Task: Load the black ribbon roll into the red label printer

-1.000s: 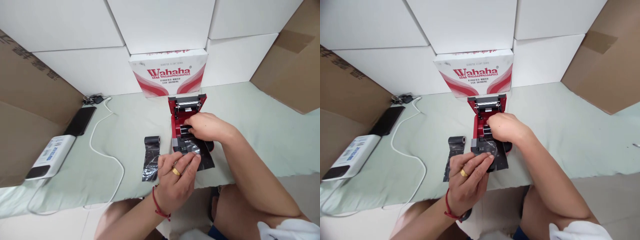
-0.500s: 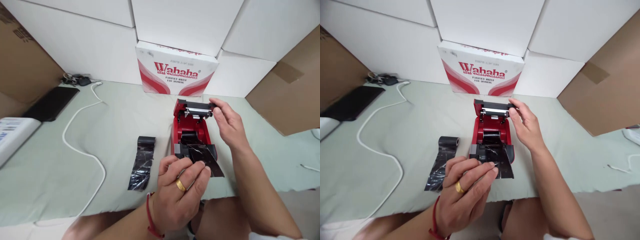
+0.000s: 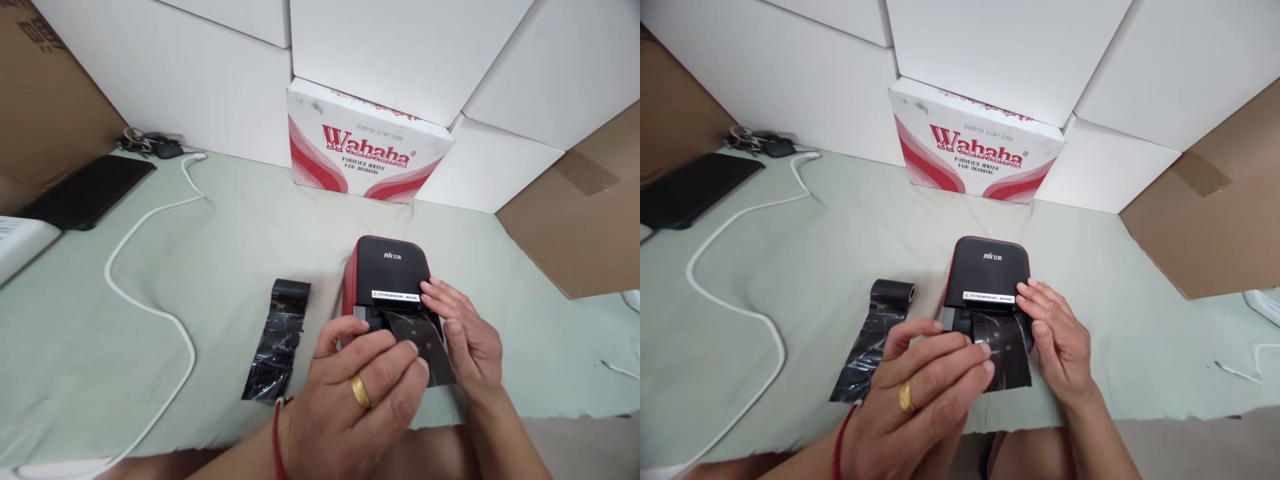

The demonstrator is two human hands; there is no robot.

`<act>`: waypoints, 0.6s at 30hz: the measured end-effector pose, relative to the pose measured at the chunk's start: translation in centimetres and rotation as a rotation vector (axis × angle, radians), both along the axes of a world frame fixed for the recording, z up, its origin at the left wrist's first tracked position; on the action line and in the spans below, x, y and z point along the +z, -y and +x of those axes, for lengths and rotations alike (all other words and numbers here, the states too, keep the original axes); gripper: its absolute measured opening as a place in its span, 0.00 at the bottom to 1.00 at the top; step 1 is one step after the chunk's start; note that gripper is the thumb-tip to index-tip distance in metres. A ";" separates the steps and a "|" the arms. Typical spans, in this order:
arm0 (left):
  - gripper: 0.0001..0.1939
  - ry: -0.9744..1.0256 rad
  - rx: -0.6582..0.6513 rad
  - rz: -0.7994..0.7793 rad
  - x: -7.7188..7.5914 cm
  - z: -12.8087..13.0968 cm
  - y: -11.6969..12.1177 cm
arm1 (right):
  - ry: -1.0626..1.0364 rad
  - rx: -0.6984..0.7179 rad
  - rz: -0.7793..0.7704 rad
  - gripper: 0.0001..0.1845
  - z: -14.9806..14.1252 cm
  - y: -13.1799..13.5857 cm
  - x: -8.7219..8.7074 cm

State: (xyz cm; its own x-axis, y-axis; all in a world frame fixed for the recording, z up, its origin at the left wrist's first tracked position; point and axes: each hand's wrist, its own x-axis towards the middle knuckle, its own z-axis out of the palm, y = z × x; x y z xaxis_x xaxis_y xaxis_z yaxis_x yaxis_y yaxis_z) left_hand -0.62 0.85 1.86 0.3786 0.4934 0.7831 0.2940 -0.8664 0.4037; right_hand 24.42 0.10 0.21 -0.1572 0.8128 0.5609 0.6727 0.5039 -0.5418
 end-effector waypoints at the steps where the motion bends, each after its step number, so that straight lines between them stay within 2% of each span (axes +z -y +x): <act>1: 0.17 0.007 0.005 -0.013 -0.1 -0.1 -0.5 | -0.009 -0.011 0.008 0.25 -0.2 0.1 -0.1; 5: 0.31 -0.070 0.145 -0.091 -1.3 -0.8 -2.6 | -0.056 -0.018 0.024 0.26 -0.6 0.3 -0.5; 8: 0.39 -0.166 0.149 -0.103 -2.2 -1.3 -3.6 | -0.057 0.005 0.007 0.25 -0.2 0.4 -1.0; 11: 0.37 -0.200 0.153 -0.091 -2.6 -1.5 -3.8 | -0.033 0.017 0.003 0.24 0.2 0.6 -1.3; 15: 0.32 -0.212 0.155 -0.083 -2.2 -1.6 -3.8 | -0.027 0.040 0.010 0.25 0.0 0.6 -1.6; 18: 0.26 -0.137 0.127 -0.178 -1.6 -1.6 -3.9 | -0.065 0.028 0.026 0.24 -0.2 0.4 -1.6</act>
